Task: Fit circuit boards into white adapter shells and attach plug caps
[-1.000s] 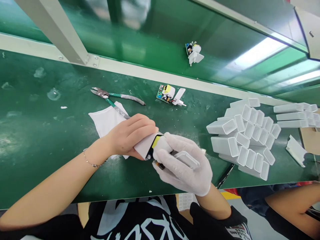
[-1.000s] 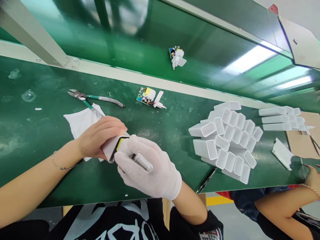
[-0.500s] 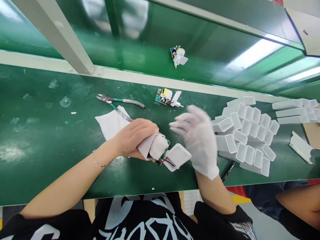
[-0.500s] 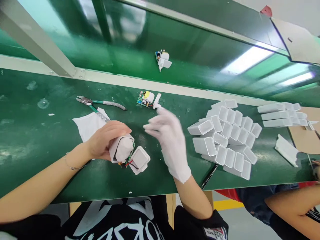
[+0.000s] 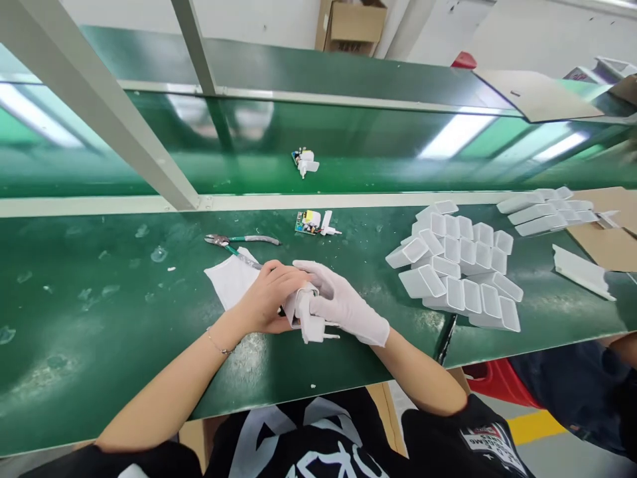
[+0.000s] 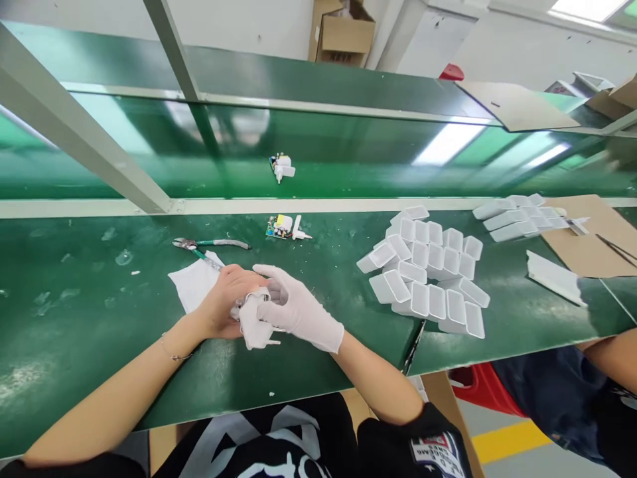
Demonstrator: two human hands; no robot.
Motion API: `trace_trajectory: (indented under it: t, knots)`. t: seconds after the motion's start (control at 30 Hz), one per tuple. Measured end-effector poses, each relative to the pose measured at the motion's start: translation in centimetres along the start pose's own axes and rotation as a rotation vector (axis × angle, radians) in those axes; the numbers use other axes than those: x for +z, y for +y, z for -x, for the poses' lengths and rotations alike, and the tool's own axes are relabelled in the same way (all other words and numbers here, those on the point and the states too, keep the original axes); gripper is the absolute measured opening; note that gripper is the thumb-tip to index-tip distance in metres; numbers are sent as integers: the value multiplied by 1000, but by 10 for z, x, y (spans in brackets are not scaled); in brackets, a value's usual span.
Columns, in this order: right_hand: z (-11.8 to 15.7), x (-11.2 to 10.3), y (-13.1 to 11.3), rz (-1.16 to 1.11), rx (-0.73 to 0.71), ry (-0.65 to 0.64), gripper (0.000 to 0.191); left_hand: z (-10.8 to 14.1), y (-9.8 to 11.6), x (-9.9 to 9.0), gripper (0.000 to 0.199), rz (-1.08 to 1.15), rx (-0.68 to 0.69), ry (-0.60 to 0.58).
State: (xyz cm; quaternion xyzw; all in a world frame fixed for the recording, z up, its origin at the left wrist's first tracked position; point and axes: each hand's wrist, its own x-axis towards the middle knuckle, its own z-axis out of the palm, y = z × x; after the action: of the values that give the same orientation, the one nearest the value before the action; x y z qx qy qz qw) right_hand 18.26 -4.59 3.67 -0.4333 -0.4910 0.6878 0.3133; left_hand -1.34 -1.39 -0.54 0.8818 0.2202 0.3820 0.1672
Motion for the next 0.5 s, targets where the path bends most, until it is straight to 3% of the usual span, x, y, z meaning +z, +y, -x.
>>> trace_trajectory:
  t: [0.07, 0.17, 0.23, 0.3, 0.33, 0.5]
  knots:
    - [-2, 0, -5, 66, 1, 22, 74, 0, -1, 1, 47, 32, -62, 28]
    - [-22, -14, -28, 197, -76, 49, 71, -1, -5, 0, 54, 52, -133, 169]
    - [-50, -29, -53, 400, -209, 225, 54, 0, -8, -2, 59, 37, -164, 247]
    - [-87, -42, -78, 781, -205, 487, 43, 0, -11, -5, 59, 23, -214, 263]
    - [-107, -46, -89, 861, -193, 531, 41, 1, -12, -6, 58, 20, -242, 265]
    - [-180, -34, -112, 1142, -149, 456, 39, 2, -10, -8, 56, -22, -248, 280]
